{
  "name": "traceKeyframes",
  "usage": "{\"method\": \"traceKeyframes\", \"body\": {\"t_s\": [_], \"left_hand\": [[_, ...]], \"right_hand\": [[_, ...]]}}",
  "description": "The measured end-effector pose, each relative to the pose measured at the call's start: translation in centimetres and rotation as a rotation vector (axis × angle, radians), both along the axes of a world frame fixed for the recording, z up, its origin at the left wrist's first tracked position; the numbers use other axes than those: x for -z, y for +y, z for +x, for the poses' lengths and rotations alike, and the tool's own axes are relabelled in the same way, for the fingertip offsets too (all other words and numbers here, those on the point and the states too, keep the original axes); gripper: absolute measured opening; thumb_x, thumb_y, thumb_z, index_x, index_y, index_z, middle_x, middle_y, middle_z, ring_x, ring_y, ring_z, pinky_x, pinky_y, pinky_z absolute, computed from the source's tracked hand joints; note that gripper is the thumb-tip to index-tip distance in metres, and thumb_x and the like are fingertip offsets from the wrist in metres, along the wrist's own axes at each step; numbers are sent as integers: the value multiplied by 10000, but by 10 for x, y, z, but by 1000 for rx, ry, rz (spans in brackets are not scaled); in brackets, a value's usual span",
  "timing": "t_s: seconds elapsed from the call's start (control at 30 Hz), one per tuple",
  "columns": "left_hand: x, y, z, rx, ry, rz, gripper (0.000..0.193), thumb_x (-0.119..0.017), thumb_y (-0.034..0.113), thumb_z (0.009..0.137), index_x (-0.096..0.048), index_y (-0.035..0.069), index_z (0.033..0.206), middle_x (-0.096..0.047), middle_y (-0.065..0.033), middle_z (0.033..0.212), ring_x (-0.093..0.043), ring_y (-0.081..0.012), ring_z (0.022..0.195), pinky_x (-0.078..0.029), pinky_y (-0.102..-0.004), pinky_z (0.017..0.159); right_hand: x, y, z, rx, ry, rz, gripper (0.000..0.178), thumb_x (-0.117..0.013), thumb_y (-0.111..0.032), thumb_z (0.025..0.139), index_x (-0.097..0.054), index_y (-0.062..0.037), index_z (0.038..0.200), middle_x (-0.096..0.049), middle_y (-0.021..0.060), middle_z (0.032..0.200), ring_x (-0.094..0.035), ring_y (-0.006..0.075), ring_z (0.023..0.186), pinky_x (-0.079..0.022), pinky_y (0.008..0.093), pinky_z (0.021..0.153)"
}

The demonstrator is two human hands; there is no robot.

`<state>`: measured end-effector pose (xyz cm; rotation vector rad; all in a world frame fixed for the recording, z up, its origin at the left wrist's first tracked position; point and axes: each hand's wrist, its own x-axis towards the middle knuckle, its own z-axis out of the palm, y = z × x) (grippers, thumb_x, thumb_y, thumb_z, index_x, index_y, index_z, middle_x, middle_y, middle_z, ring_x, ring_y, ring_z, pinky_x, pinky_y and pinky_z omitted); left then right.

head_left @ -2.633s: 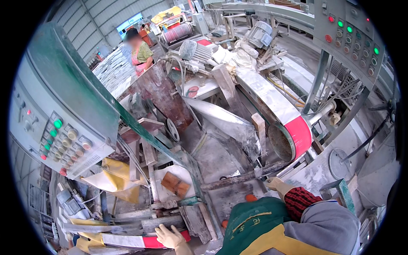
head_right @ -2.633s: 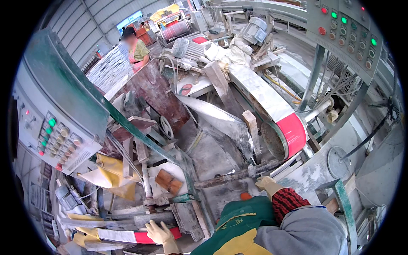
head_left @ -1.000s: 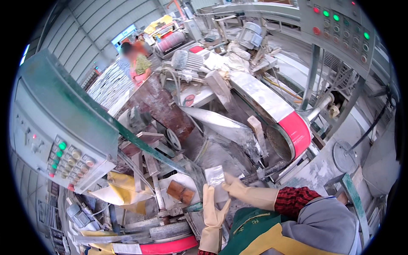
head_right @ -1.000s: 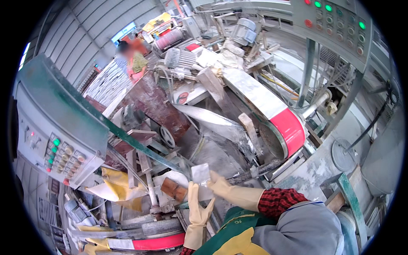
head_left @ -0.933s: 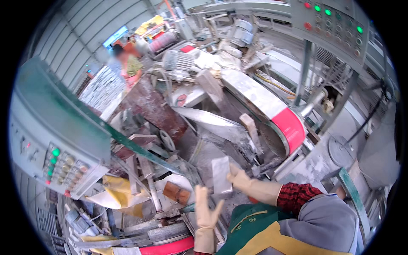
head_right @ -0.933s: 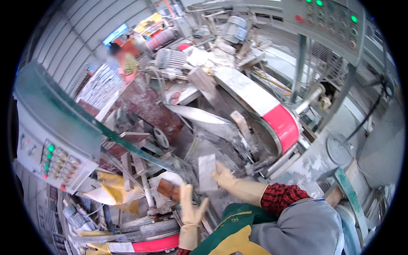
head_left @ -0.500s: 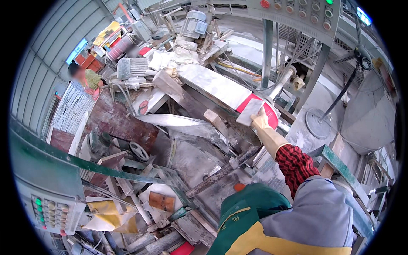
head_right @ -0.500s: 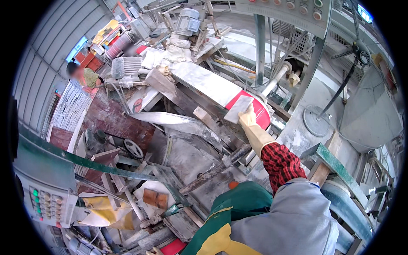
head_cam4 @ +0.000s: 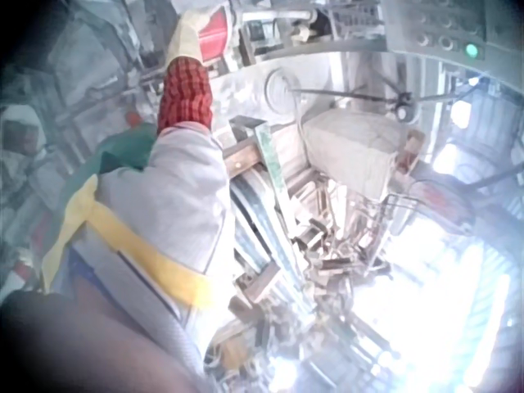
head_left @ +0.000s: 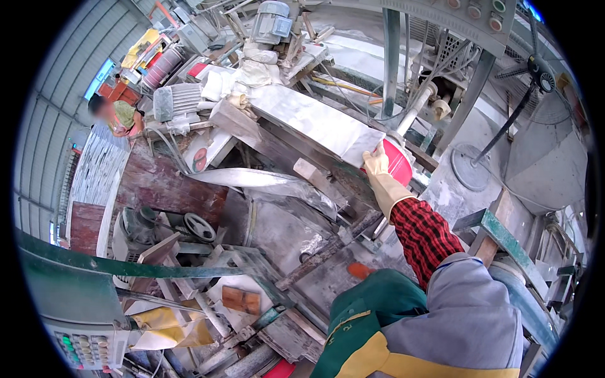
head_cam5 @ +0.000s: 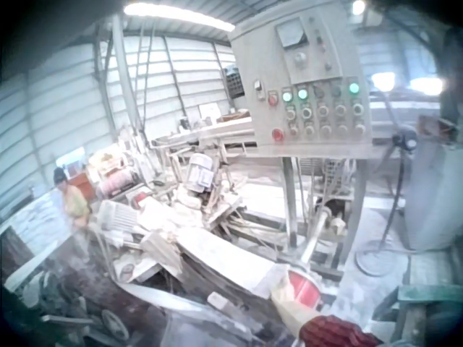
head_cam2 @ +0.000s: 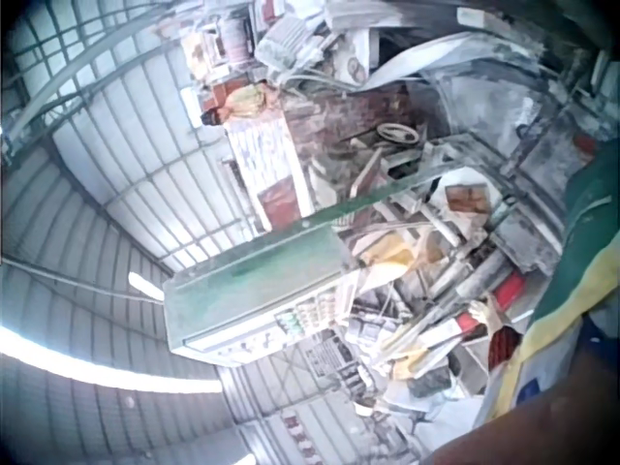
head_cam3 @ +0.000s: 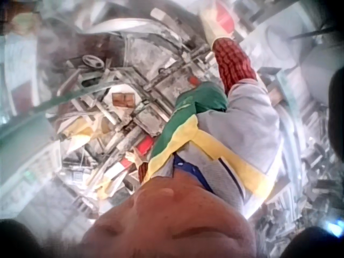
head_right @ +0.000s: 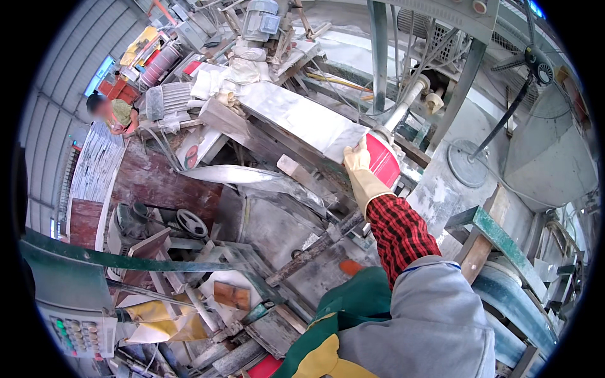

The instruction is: The person operates a large industrial machine, repeatedly feeding a white sheet-like material into a conveyor belt. They use their gloved hands to guide the material and occasionally adjust a control panel with various buttons.

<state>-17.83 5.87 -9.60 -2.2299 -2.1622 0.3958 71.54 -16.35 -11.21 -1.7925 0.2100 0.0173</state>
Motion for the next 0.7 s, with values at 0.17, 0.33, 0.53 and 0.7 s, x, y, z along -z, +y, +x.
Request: {"method": "traceKeyframes", "body": {"t_s": [0.17, 0.33, 0.53, 0.7], "left_hand": [[1, 6, -5, 217, 287, -90, 969, -494, 655, 790, -178, 4, 1435, -171, -294, 1461, -216, -471, 1321, -290, -526, 1032], [-24, -4, 36, -100, 96, -117, 835, -466, 531, 866, -199, -34, 1420, -231, -266, 1449, -219, -436, 1338, -268, -514, 1074], [-36, -35, 80, -21, 59, 128, 1043, -543, 662, 733, -176, -30, 1423, -163, -336, 1442, -268, -501, 1285, -382, -542, 958], [-38, -53, 94, 347, 486, 374, 1013, -552, 662, 729, -288, -83, 1362, -342, -331, 1333, -440, -471, 1118, -436, -550, 874]], "right_hand": [[-3, 5, -4, 44, -10, 35, 686, -579, -203, 827, -281, -47, 1426, -572, 177, 1231, -584, 278, 1083, -448, 327, 889], [-4, 9, -6, 76, 27, -186, 669, -536, -283, 858, -284, -20, 1420, -605, 178, 1175, -609, 284, 1032, -451, 349, 882], [-14, -3, 1, -141, 198, -540, 684, -412, -361, 890, -231, 25, 1424, -594, 264, 1124, -631, 339, 950, -485, 418, 814], [-45, -26, 4, -425, 138, -541, 436, -516, -207, 887, -426, -13, 1266, -637, 252, 924, -658, 323, 736, -550, 383, 638]]}}
